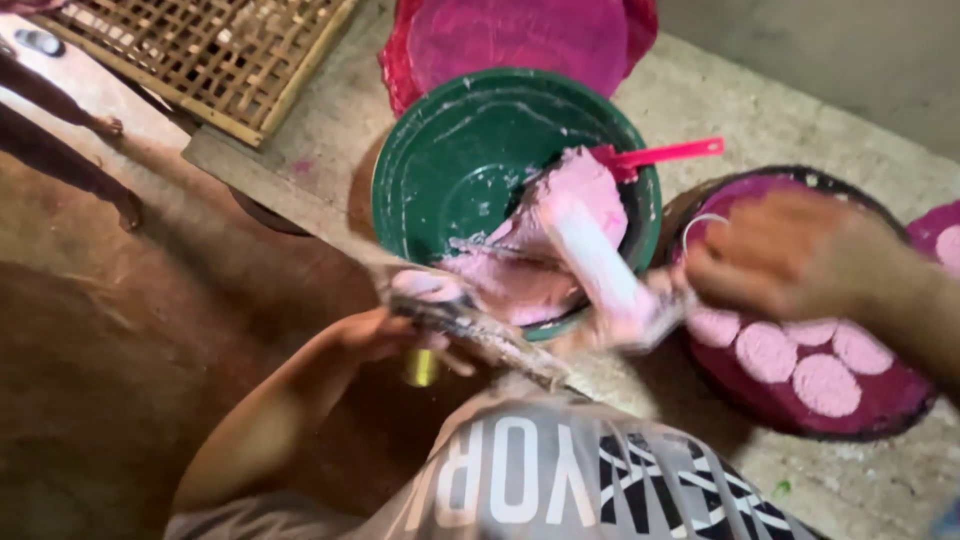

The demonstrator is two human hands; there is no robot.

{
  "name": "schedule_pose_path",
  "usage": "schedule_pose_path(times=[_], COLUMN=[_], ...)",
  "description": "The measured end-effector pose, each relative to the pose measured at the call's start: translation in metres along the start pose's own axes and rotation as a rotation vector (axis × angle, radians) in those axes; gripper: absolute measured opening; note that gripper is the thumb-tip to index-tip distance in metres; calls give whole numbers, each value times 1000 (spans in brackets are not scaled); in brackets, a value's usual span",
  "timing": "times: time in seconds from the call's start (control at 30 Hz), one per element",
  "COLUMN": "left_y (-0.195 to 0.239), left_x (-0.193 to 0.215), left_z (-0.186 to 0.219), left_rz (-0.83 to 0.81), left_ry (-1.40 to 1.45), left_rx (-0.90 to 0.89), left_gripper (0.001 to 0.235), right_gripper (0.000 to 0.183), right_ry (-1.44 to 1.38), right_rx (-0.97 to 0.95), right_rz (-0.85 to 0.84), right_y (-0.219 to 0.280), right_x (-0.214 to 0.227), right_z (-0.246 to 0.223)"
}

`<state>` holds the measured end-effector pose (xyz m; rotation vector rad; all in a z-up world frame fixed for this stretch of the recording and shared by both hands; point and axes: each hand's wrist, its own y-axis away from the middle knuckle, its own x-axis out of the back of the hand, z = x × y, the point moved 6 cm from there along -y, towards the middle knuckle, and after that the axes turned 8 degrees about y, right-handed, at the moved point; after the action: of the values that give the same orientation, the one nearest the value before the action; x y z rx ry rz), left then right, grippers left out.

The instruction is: The person scoops pink dough from a green basin using a metal scoop and a wooden spatula, then presses it into a circular mold on a purple tray to form round portions. The person repeats this process to fill the tray with uniformly shaped dough pieces.

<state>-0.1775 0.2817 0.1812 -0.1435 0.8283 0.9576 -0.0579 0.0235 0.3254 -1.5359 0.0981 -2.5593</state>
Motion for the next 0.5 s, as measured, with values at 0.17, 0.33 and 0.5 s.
schedule_pose_path(times=[0.17,0.33,0.5], left_y=[-27,-11,-10], left_x=[41,108,115], left_z=[-32,1,-1], left_rz=[145,731,927], left_ry=[178,-361,-747], left_rx=[-358,-765,-1052], left_gripper=[38,22,31], right_gripper=[38,28,17], right_ry=[263,-526,-370], right_rx=[-247,-617,-446], right_rz=[214,7,-384], right_y=[-38,-76,-92], right_x=[-12,-110,-234], right_z=[22,-9,-75])
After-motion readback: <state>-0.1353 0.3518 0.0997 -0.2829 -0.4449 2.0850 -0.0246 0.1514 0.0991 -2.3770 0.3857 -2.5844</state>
